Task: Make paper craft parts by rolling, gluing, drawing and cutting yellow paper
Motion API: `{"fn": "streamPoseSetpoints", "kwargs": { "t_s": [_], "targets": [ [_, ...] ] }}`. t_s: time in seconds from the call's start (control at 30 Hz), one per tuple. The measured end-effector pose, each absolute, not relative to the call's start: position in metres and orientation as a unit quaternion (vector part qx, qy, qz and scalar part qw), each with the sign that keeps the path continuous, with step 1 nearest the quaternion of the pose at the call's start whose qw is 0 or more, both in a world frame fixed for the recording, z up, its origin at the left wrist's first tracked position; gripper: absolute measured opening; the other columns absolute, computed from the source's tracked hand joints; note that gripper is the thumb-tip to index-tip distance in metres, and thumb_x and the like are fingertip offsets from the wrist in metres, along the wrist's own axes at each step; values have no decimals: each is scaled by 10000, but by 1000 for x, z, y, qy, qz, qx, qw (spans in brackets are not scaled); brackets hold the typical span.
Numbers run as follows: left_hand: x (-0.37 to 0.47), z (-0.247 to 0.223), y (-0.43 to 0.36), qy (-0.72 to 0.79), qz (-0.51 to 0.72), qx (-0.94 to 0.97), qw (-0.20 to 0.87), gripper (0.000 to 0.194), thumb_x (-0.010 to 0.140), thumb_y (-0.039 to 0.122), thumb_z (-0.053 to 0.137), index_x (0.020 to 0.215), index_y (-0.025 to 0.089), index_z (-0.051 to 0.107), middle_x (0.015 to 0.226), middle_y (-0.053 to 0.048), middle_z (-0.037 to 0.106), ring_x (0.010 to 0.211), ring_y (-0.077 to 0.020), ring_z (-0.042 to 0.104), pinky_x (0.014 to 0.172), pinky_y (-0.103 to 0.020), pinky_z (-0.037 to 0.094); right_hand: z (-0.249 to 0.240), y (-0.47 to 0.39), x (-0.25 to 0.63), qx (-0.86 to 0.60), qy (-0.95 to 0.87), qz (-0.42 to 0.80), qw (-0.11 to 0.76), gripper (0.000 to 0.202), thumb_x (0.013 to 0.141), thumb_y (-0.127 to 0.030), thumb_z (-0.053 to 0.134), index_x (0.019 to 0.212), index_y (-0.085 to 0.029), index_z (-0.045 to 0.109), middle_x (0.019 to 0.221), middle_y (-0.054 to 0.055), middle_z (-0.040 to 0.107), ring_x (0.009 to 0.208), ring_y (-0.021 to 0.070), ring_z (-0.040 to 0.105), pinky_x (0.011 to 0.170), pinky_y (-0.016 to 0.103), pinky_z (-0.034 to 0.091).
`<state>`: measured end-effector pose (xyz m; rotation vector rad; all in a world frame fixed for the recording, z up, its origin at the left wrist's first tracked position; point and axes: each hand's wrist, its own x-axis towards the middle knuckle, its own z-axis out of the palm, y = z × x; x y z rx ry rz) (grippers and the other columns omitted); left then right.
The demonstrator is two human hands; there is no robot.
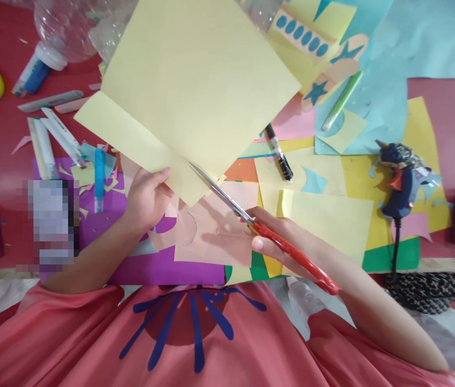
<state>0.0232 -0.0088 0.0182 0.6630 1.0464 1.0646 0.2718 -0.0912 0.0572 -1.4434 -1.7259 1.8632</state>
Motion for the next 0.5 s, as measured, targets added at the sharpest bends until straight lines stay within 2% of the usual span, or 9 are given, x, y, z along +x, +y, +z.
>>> {"fn": "streamPoseSetpoints", "kwargs": {
  "t_s": [0.1,0.33,0.5],
  "targets": [
    [23,18,-9,465,480,296,682,399,719,201,629,1116,232,619,839,0,728,1014,-218,701,926,-357,533,55,-91,271,-490,-563,658,101,560,871,-739,401,1015,-207,506,649,-38,457,489,83,370,421,228,284],
    [23,19,-9,480,469,304,676,366,733,209,615,1097,240,631,863,3,732,1091,-228,674,952,-352,522,50,-93,267,-502,-568,640,129,606,854,-758,413,1064,-201,529,651,-35,477,495,83,386,430,227,281],
    [24,19,-8,466,483,295,680,404,719,195,628,1120,243,619,814,4,714,1048,-227,684,940,-368,520,52,-94,261,-513,-558,636,146,600,844,-757,440,1057,-201,520,646,-43,459,481,73,361,423,224,271]
  ]
}}
